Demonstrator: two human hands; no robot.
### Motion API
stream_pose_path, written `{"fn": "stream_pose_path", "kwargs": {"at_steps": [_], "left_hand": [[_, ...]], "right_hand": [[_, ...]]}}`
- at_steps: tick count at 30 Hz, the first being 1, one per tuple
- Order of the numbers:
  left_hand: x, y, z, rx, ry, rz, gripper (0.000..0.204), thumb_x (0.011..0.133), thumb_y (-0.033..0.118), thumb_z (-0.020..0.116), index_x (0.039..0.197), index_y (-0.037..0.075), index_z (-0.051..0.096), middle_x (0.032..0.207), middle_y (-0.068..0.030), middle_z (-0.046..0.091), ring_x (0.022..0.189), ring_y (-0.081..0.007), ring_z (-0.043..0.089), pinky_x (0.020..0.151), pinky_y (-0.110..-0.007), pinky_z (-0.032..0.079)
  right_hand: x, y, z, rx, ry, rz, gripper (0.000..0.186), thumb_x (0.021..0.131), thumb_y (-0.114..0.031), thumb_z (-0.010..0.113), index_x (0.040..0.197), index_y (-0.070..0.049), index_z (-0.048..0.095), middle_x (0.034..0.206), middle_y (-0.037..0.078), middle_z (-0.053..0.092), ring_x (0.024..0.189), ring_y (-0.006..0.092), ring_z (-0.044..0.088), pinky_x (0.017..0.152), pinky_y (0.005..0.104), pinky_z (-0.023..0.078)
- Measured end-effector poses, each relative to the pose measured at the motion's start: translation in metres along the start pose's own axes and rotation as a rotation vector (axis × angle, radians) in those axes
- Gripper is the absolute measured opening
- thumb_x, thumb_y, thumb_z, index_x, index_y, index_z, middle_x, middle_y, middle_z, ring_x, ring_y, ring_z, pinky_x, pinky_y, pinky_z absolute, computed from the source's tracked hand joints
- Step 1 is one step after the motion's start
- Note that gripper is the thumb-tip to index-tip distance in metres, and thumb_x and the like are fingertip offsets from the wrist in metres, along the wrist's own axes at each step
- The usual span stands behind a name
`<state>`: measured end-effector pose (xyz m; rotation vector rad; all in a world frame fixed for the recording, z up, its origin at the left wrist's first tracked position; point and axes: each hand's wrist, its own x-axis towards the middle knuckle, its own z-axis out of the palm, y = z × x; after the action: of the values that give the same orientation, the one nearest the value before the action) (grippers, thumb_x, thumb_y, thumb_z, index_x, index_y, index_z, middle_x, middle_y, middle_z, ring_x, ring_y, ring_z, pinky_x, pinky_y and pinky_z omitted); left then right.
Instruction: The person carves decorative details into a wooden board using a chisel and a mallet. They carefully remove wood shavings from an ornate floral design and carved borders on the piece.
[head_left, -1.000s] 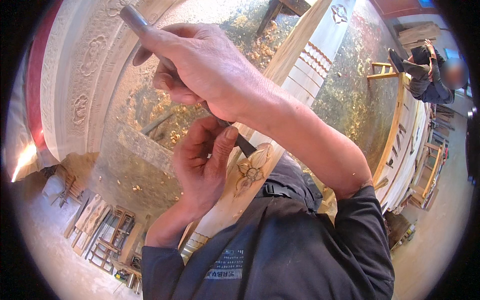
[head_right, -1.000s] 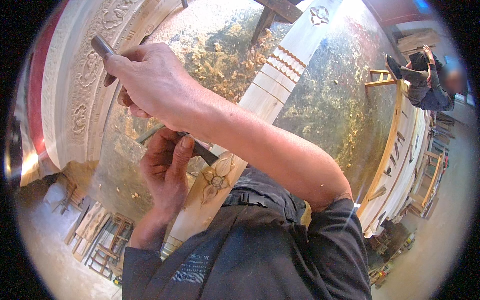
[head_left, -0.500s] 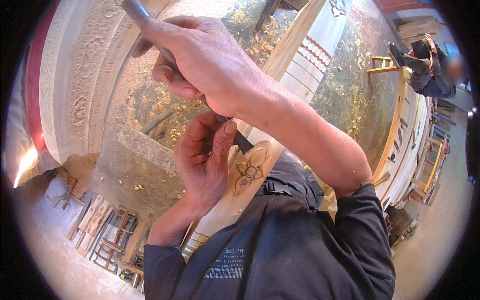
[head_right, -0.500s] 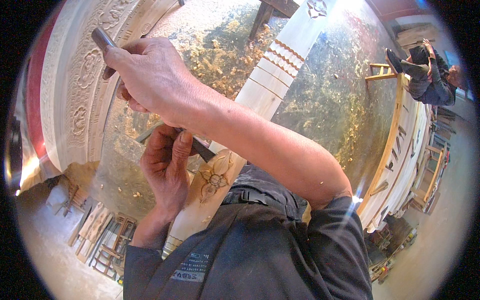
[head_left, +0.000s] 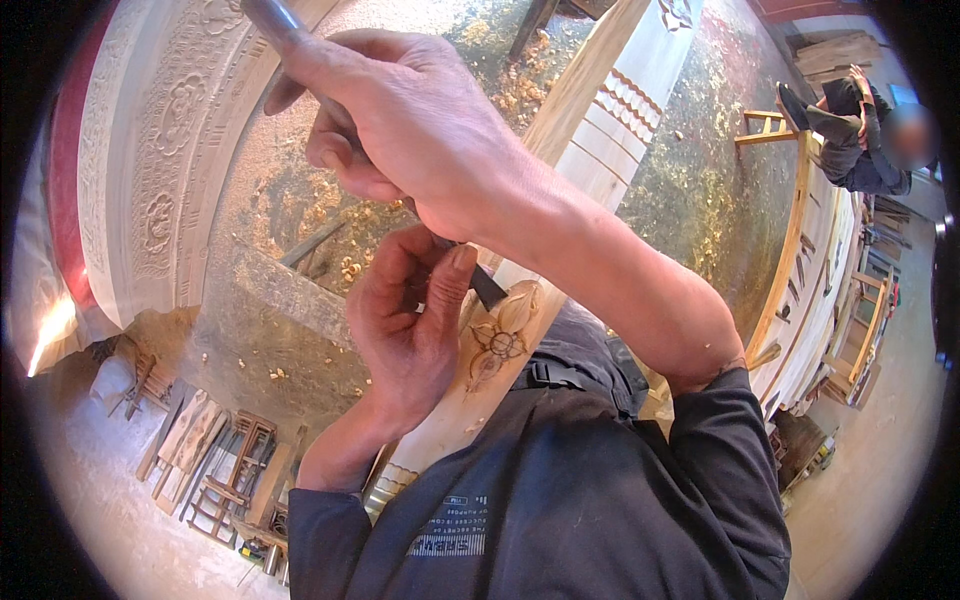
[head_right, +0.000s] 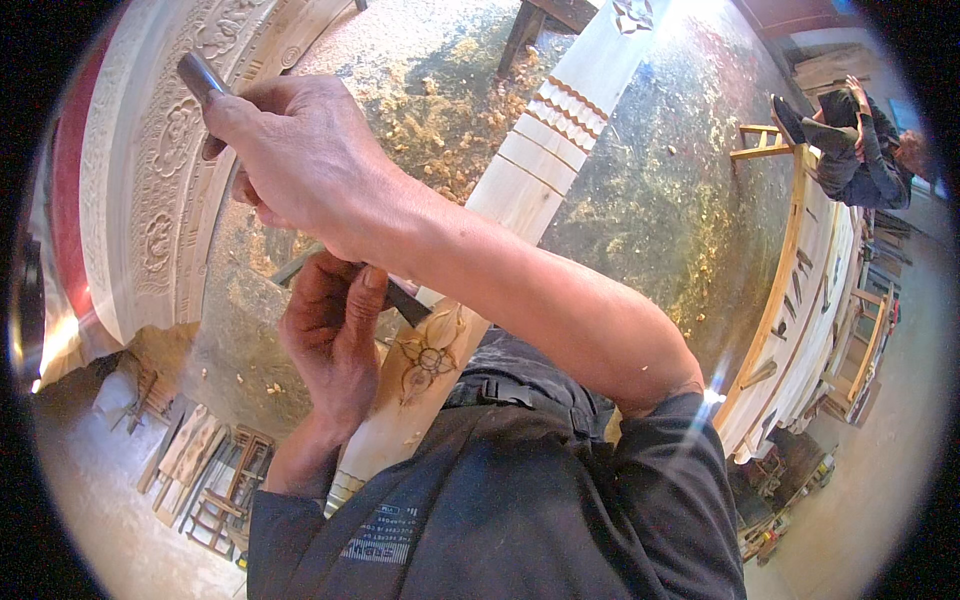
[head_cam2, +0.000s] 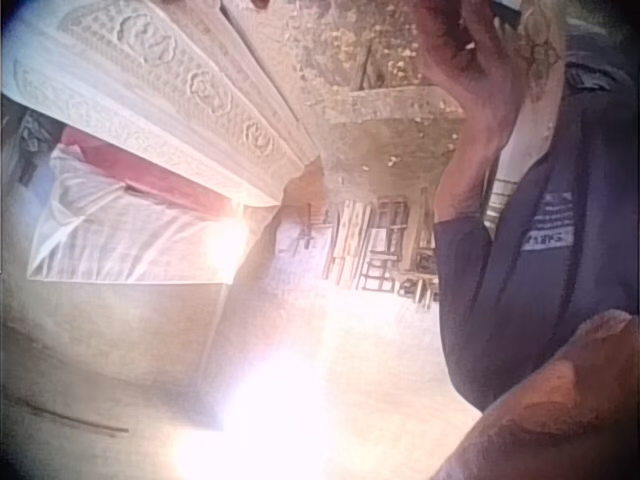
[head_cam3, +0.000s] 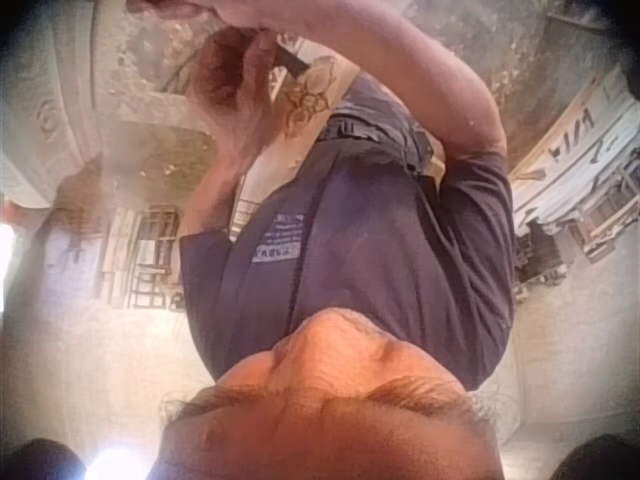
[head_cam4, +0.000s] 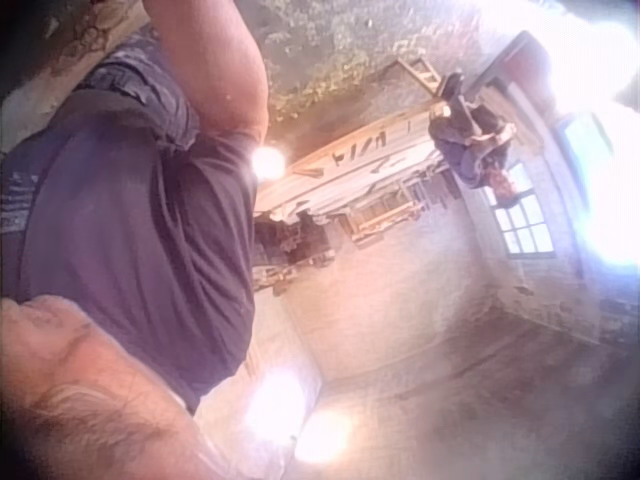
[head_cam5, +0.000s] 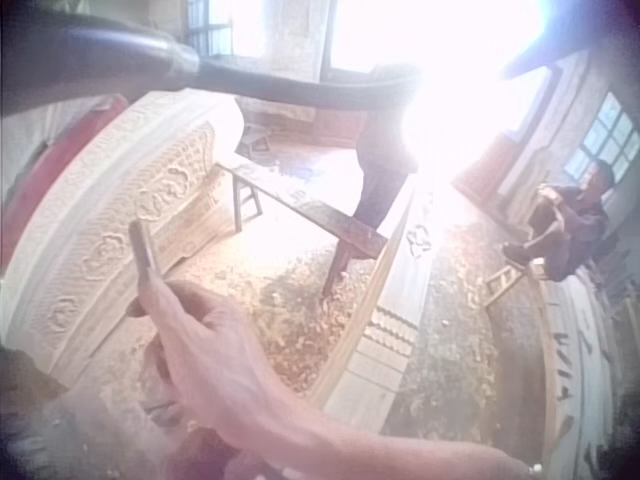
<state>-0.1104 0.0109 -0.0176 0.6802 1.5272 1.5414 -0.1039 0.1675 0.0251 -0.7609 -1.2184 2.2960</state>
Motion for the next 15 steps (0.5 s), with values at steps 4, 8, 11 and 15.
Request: {"fn": "stream_pose_path", "kwargs": {"at_steps": [4, 8, 11, 15], "left_hand": [[0.0006, 0.0003, 0.0000, 0.004, 0.001, 0.021, 0.015, 0.102, 0.002, 0.064, 0.115, -0.006, 0.063, 0.101, -0.0039, 0.068, 0.091, -0.0064, 0.058, 0.080, -0.021, 0.050], [0.0006, -0.0014, 0.0005, 0.006, 0.013, 0.021, 0.016, 0.102, 0.002, 0.064, 0.116, -0.006, 0.063, 0.100, -0.0036, 0.068, 0.089, -0.0065, 0.058, 0.079, -0.021, 0.049], [0.0004, -0.0012, 0.0007, -0.009, 0.019, 0.017, 0.016, 0.102, 0.002, 0.064, 0.116, -0.006, 0.063, 0.101, -0.0037, 0.068, 0.089, -0.0065, 0.058, 0.079, -0.021, 0.049], [0.0010, -0.0001, 0.0037, -0.038, 0.040, 0.010, 0.016, 0.102, 0.003, 0.064, 0.116, -0.006, 0.063, 0.101, -0.0038, 0.068, 0.089, -0.0064, 0.058, 0.079, -0.021, 0.049]], "right_hand": [[-0.0023, -0.0027, 0.0007, -0.034, 0.015, -0.026, 0.036, 0.101, -0.029, 0.057, 0.095, 0.005, 0.067, 0.058, 0.004, 0.052, 0.047, 0.0088, 0.045, 0.043, 0.0279, 0.035], [-0.0005, 0.0000, -0.0026, 0.023, 0.008, -0.045, 0.036, 0.101, -0.029, 0.057, 0.095, 0.005, 0.067, 0.058, 0.004, 0.052, 0.047, 0.0086, 0.045, 0.043, 0.0278, 0.035], [-0.0009, -0.0023, -0.0013, 0.022, 0.013, -0.039, 0.036, 0.101, -0.029, 0.057, 0.095, 0.005, 0.067, 0.058, 0.004, 0.052, 0.047, 0.0086, 0.045, 0.043, 0.0277, 0.036], [0.0003, -0.0002, -0.0012, 0.029, 0.019, -0.054, 0.036, 0.101, -0.029, 0.058, 0.094, 0.004, 0.067, 0.059, 0.004, 0.053, 0.047, 0.0087, 0.046, 0.043, 0.0275, 0.036]]}}
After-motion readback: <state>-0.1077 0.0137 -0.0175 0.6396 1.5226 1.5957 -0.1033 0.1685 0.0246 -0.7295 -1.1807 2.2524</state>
